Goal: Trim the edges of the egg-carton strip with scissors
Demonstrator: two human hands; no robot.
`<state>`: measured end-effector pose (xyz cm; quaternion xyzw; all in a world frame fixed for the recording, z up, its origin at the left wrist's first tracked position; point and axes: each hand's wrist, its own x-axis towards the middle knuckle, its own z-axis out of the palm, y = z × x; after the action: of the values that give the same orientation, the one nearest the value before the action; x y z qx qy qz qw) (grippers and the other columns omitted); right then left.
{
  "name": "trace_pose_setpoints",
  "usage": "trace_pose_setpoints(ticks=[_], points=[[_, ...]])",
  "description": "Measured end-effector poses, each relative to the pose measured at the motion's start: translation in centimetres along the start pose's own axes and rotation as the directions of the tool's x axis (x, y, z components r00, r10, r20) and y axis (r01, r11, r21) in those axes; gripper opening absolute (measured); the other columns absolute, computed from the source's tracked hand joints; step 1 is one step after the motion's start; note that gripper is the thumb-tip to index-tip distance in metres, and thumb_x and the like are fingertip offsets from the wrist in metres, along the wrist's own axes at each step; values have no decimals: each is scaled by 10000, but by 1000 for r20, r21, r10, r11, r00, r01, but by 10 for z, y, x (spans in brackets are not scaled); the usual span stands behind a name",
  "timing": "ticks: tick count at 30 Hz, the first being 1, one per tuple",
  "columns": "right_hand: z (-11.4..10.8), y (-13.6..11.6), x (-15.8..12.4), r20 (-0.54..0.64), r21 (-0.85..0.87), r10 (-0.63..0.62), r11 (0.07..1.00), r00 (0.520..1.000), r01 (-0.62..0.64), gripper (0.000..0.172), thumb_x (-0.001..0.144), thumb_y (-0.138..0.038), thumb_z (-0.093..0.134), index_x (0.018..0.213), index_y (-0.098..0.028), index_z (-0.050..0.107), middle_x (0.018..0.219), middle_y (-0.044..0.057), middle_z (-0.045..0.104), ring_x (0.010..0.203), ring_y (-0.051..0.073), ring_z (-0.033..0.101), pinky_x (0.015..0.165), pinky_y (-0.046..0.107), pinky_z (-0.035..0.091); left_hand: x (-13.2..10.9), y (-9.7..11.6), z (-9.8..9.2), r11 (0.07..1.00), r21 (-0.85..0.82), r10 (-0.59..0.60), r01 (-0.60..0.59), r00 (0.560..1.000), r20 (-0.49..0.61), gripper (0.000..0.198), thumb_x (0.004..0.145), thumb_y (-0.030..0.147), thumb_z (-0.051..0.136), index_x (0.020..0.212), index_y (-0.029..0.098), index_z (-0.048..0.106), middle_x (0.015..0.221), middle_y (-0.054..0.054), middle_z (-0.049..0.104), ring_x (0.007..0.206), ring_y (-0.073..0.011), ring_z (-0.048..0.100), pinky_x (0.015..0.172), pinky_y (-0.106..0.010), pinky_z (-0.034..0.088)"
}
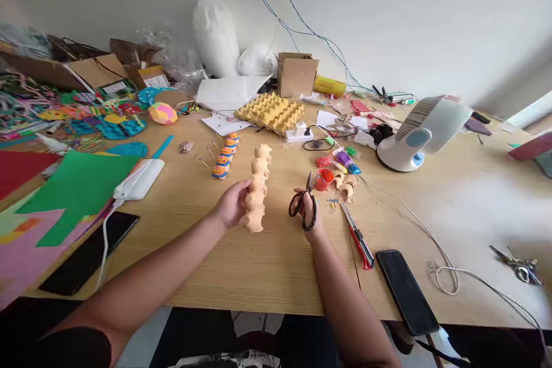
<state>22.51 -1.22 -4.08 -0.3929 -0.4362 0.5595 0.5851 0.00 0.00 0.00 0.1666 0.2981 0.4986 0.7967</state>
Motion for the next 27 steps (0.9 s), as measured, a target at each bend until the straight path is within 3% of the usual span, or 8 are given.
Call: trace_pose_setpoints(ticks=[4,7,14,17,22,27], points=[[2,0,-8,55,-70,3,998,999,1,571,994,-761,567,1182,-227,641,759,-17,593,609,169,553,590,331,425,13,-9,-3,998,-57,17,-14,998,53,276,918,397,730,1063,163,711,837,-63,745,589,-212,686,577,-379,621],[2,3,-12,100,-130,27,991,995,-14,606,972,-782,587,1186,-216,631,721,-22,575,605,172,538,587,329,409,20,-19,-12,995,-94,37,-31,997,63,266,913,374,724,1081,168,713,867,-73,761,655,-196,708,588,-311,594],[5,3,-23,214,-243,66,970,975,-12,547,1006,-737,564,1221,-235,557,687,-54,528,617,169,509,622,317,434,23,-28,-26,997,-63,37,-32,996,84,287,887,391,775,1062,166,732,906,-70,776,718,-194,721,640,-312,608],[9,-2,-29,200,-405,86,914,976,3,485,976,-684,640,1165,-240,591,715,-52,512,637,155,481,616,294,409,21,-30,-26,997,-59,64,-58,994,90,268,921,382,780,1086,176,733,944,-61,788,786,-190,743,729,-317,627],[10,-7,-32,176,-669,45,738,983,86,377,899,-543,784,1088,-237,671,732,-36,554,681,157,506,643,287,386,20,-27,-29,990,-52,138,-135,988,68,240,946,361,761,1098,177,740,971,-72,801,830,-201,762,751,-318,624],[5,-3,-26,98,-645,73,764,993,8,424,887,-615,755,1064,-236,688,732,-21,585,662,164,509,618,289,401,24,-21,-32,986,-95,139,-136,990,33,216,960,337,728,1112,186,750,972,-69,814,818,-188,763,724,-292,599]])
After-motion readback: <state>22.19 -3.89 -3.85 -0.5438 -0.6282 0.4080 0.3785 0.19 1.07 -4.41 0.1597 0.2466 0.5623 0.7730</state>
